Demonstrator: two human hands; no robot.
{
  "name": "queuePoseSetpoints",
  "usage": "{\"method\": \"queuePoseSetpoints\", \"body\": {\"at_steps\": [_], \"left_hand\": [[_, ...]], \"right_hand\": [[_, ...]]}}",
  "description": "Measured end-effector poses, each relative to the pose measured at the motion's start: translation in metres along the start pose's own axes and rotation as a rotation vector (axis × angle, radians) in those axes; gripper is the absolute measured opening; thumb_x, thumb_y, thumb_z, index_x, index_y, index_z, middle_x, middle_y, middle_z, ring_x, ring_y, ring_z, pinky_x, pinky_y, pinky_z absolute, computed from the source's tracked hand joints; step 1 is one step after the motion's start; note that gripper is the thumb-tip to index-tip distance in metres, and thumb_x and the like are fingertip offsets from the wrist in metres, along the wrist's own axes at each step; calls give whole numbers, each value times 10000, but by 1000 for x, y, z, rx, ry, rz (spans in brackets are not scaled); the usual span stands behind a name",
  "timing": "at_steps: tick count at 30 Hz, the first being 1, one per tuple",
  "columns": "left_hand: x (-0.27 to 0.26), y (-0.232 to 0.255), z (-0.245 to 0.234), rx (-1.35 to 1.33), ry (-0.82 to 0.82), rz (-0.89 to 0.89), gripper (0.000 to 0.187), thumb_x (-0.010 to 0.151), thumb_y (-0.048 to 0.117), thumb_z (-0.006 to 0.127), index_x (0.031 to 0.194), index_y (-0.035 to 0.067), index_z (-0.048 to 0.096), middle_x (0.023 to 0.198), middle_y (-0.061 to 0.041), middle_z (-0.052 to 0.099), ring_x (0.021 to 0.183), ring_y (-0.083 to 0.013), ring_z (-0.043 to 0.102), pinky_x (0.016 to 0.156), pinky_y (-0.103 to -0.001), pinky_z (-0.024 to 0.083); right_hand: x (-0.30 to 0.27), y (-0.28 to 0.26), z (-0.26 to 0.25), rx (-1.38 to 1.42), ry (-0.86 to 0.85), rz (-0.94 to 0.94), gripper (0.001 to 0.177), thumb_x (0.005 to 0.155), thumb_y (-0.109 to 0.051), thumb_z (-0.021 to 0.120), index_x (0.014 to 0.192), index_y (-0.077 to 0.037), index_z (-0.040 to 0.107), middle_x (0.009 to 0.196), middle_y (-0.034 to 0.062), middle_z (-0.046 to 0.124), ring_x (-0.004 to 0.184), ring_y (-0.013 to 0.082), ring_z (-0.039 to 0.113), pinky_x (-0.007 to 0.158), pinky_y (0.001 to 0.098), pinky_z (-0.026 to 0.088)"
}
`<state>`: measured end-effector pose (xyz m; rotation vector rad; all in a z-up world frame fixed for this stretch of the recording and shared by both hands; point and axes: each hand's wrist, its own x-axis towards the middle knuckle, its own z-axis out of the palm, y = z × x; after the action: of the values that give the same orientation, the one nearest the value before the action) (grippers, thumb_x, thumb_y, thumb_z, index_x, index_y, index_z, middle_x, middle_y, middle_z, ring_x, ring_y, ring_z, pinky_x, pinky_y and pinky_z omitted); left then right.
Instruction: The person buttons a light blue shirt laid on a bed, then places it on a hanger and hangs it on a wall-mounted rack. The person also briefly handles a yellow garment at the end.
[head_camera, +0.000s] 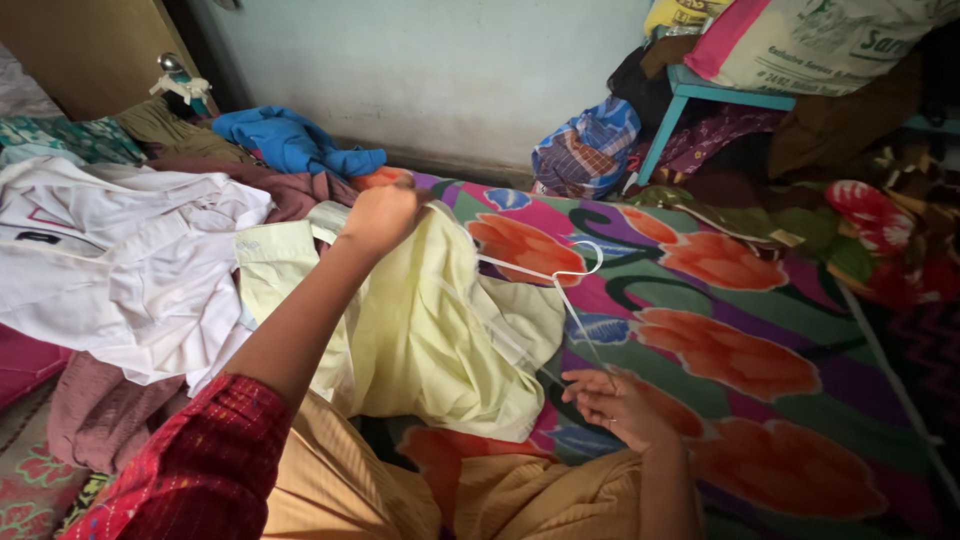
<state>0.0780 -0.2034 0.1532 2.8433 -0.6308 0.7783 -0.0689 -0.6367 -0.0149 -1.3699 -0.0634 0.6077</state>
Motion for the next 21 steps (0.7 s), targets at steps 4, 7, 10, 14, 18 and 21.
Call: {"method": "queuePoseSetpoints", "body": {"at_steps": [4, 7, 10, 14, 18, 21], "left_hand": [[0, 3, 13, -6, 42, -58, 259, 929, 277, 641, 1107, 117, 739, 1059, -210, 699, 864, -377, 709, 708, -507, 567], [-1, 17, 41, -27, -70, -155, 261, 969, 243, 589, 1163, 142, 731, 963, -200, 716, 837, -389, 704, 725, -526, 564], [-14, 56, 75, 51, -98, -27, 194, 998, 196, 578, 1086, 71, 698, 1030, -190, 703, 857, -347, 714, 744, -477, 588], [-70, 127, 76, -191, -138, -42, 481, 1001, 194, 539, 1469, 97, 486, 975, -206, 676, 721, -379, 698, 616, -506, 560], [-101, 153, 47, -247, -2, 44, 529, 986, 212, 569, 1484, 58, 478, 935, -159, 683, 746, -334, 706, 625, -440, 577], [-109, 142, 35, -221, 52, 131, 528, 971, 235, 597, 1461, 56, 512, 932, -147, 689, 772, -314, 708, 633, -417, 572]], "right_hand": [[7, 5, -4, 67, 36, -33, 397, 914, 1, 622, 1307, 52, 635, 995, 125, 699, 692, 116, 541, 589, 239, 438], [16, 11, 7, 81, -71, -34, 378, 923, 15, 633, 1295, 78, 646, 998, 103, 683, 680, 113, 529, 585, 239, 424], [23, 14, 22, 50, -153, -6, 340, 921, 9, 640, 1253, 83, 658, 1008, 71, 692, 696, 96, 529, 610, 235, 433], [26, 19, 21, -7, -122, 25, 266, 905, -15, 654, 1151, 65, 714, 959, 61, 733, 691, 100, 542, 616, 249, 445], [29, 30, 19, -120, -180, -8, 207, 956, -44, 682, 1111, 58, 773, 824, 44, 635, 714, 101, 559, 642, 252, 463], [31, 23, 27, -137, -161, -14, 227, 947, -47, 665, 1117, 43, 785, 830, 30, 653, 708, 94, 551, 634, 254, 453]]}}
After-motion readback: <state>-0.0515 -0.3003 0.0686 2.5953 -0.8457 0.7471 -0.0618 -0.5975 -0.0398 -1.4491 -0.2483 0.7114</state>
